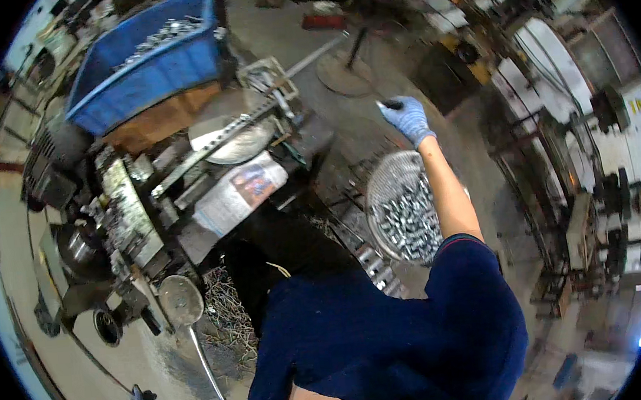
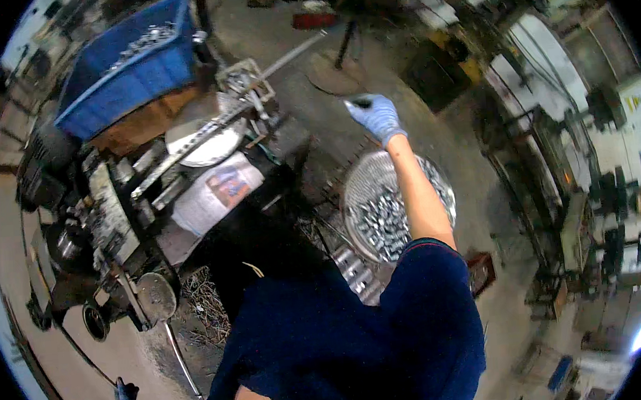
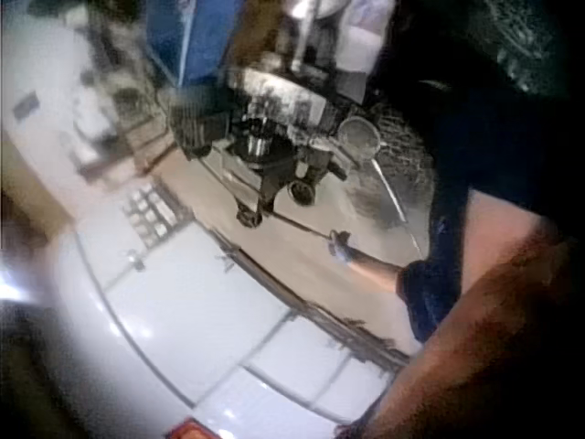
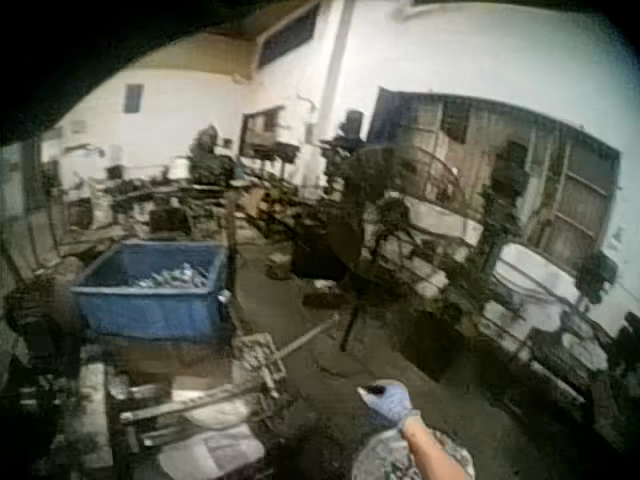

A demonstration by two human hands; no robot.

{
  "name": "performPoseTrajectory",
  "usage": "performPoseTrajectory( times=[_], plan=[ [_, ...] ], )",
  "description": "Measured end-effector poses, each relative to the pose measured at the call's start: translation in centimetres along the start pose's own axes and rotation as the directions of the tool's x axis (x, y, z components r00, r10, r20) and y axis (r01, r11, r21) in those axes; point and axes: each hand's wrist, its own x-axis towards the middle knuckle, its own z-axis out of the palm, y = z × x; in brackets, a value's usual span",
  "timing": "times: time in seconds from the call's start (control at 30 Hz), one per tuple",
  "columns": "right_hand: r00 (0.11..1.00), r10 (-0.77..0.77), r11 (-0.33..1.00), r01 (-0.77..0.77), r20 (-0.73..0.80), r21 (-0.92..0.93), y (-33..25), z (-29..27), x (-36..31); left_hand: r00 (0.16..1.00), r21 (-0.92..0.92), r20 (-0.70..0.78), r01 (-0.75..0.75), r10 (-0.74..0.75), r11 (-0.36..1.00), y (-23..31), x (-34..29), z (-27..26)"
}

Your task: The person uses a lathe to shape small metal components. They pick up individual metal pieces from a container and place them into the lathe's chuck for processing.

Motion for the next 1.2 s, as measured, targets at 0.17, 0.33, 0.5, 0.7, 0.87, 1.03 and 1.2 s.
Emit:
performPoseTrajectory(
  times=[0.17,0.33,0.5,0.7,0.87,1.03,1.2],
  plan=[
    [0.931,0.315,0.925,-0.258,0.183,-0.280,16.2,0.5,-7.1,0.978,-0.018,0.023,0.206,-0.206,0.978,-1.6,4.9,-2.7],
    [0.689,0.508,0.826,-0.219,0.517,-0.519,16.8,3.0,-11.0,0.995,0.065,0.033,0.089,-0.091,0.994,0.1,2.5,-1.6],
    [0.740,0.447,0.757,-0.012,0.503,-0.654,16.0,4.9,-12.3,0.998,0.053,0.039,-0.046,0.044,0.998,0.8,0.4,-0.6],
    [0.827,0.307,0.854,-0.021,0.471,-0.520,9.8,1.6,-10.0,0.987,0.410,-0.007,-0.146,0.163,0.901,0.9,-1.3,-1.2],
    [0.934,-0.039,0.976,0.111,0.355,-0.185,-0.6,2.1,-8.3,0.769,0.449,0.442,-0.635,0.461,0.628,12.7,-8.1,7.9],
    [0.609,-0.755,0.591,0.470,0.243,0.655,-19.1,8.8,-10.9,0.603,-0.116,0.480,-0.676,0.637,0.728,20.5,-19.0,21.5],
    [0.393,-0.890,0.119,0.687,-0.230,0.717,-31.9,10.2,-17.8,0.443,-0.400,0.704,-0.399,0.555,0.825,19.0,-23.3,31.9]
  ],
)
